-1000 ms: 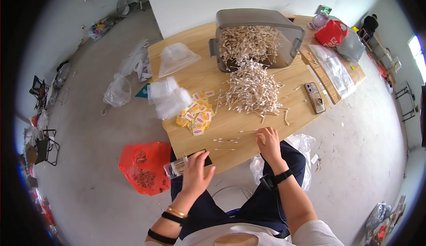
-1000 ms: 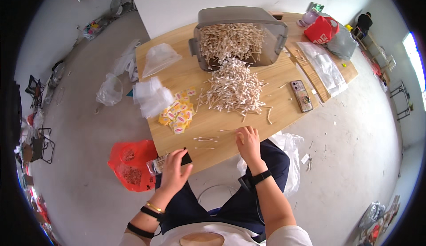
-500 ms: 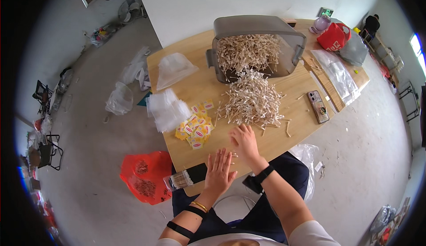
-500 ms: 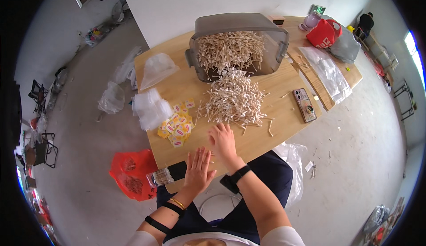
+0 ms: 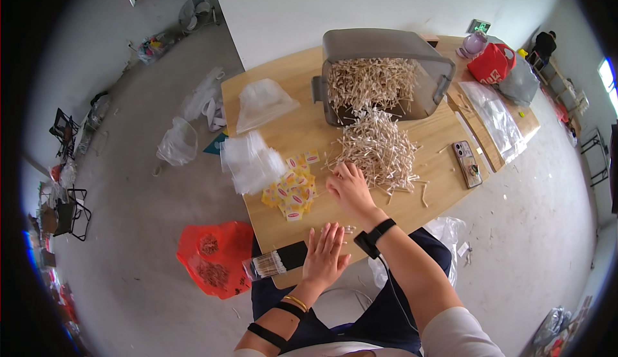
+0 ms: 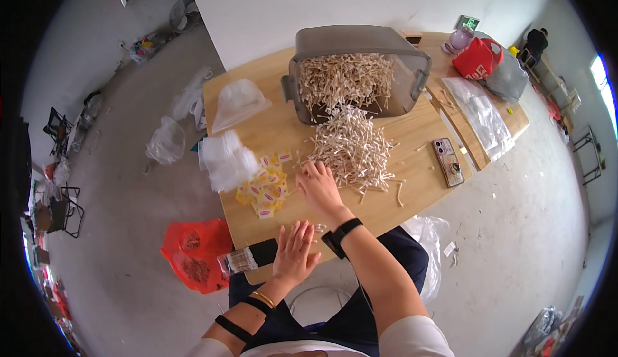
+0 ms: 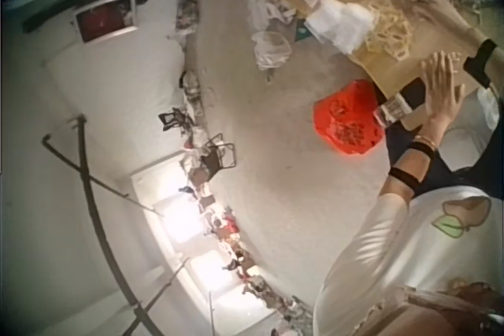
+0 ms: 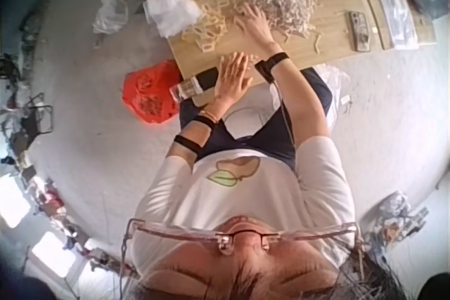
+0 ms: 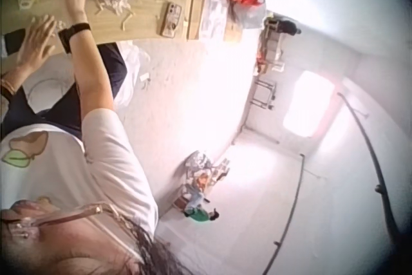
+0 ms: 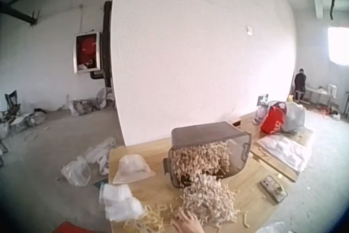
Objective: Manually organizing and grouping cotton swabs on a table.
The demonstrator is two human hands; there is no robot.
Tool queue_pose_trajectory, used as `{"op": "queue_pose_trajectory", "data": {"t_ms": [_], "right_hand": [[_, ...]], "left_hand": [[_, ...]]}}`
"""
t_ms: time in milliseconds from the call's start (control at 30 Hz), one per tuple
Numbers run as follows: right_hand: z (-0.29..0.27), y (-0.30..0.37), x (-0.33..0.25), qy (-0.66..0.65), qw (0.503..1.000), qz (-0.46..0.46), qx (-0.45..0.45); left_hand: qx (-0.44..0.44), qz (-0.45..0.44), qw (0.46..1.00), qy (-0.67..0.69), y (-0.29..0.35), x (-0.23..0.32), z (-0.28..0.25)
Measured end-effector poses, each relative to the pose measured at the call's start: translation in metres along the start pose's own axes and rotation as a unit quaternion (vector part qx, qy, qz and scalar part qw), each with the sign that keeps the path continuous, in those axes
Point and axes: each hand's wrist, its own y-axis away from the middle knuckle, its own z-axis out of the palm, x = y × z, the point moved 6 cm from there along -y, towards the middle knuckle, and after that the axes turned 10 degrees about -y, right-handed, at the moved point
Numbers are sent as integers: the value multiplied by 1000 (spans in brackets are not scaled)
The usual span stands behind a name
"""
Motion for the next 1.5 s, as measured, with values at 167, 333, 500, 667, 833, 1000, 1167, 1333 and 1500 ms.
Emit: {"op": "queue_pose_trajectory", "data": {"t_ms": [167, 333, 500, 667, 833, 1000, 1167, 1333, 1500], "right_hand": [[-17, 61, -1, 5, 999, 41, 12], [-17, 84, -2, -38, 994, 99, 14], [-14, 18, -2, 29, 995, 62, 67], [14, -15, 19, 146, 989, 6, 34], [26, -1, -22, 71, 997, -18, -5], [11, 58, -16, 13, 995, 96, 17], [-14, 69, -8, 11, 989, 135, 54], [-30, 40, 19, 43, 991, 106, 66], [-37, 28, 31, 79, 989, 98, 71]], "left_hand": [[17, 4, 1000, -5, -1, -1, 4], [6, -1, 1000, -10, 2, -3, 1], [-2, 7, 1000, -24, 0, -1, 1], [-13, 11, 1000, -21, -4, 4, 4], [-37, 2, 999, -32, 1, -2, 4], [-9, -2, 1000, -22, -1, 0, 7], [-3, 0, 999, -33, 0, -2, 4], [-26, -11, 999, -29, -5, -1, -2], [43, -101, 993, 45, -55, -30, -19]]}}
